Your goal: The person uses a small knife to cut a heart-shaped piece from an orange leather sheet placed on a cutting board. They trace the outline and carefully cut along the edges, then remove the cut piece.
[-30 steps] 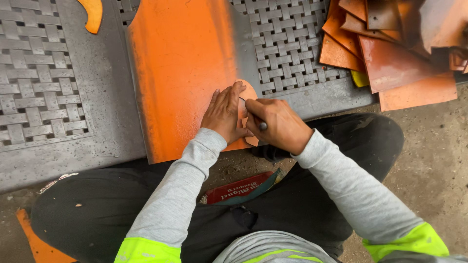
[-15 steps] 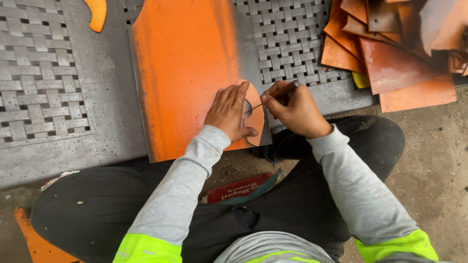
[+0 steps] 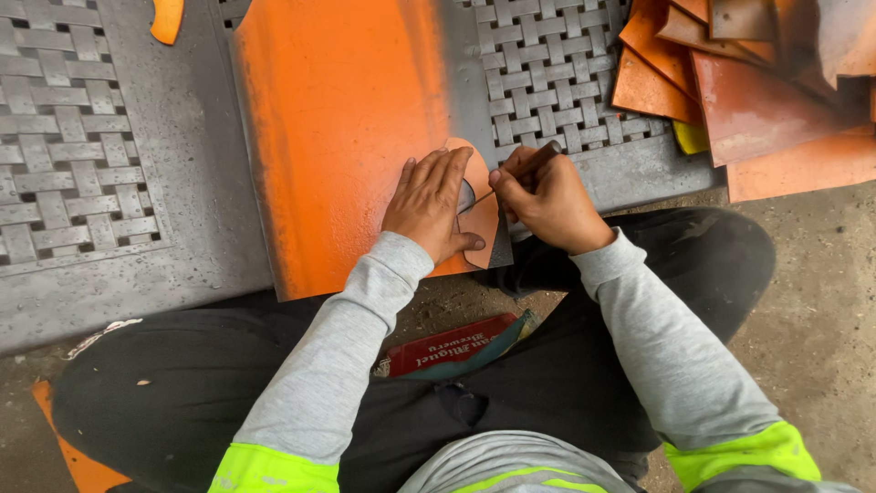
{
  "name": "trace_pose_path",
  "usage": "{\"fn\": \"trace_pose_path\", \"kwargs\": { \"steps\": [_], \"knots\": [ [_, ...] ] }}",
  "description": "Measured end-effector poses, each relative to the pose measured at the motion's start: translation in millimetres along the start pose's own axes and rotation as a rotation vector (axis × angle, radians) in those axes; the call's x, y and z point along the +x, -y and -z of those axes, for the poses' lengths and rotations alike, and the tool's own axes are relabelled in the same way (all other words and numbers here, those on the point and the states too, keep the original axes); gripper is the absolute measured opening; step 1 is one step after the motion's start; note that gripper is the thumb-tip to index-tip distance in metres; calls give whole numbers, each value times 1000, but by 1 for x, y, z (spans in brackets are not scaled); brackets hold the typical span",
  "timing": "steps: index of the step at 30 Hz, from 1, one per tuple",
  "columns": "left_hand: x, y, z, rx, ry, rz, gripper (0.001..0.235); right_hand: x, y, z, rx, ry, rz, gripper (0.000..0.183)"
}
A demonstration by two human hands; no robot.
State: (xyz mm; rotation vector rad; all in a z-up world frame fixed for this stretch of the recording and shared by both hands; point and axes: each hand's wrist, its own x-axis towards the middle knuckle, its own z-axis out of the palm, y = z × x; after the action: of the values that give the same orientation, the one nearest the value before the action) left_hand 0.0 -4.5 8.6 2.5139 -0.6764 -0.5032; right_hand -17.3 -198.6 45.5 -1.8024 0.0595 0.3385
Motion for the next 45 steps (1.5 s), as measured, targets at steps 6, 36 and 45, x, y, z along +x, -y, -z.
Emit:
{"fn": "trace_pose_path", "kwargs": {
  "steps": [6,36,45],
  "knots": [
    [2,-1,2,4,26,32,131,13,16,4,-392,-4,18,22],
    [77,-54,-22,734,190,-3,47,-146,10,-74,-600,-98,480,20],
    [91,-61,-25,640,386,132,60,-111,-25,-92,-719,-95,414,27]
  ]
}}
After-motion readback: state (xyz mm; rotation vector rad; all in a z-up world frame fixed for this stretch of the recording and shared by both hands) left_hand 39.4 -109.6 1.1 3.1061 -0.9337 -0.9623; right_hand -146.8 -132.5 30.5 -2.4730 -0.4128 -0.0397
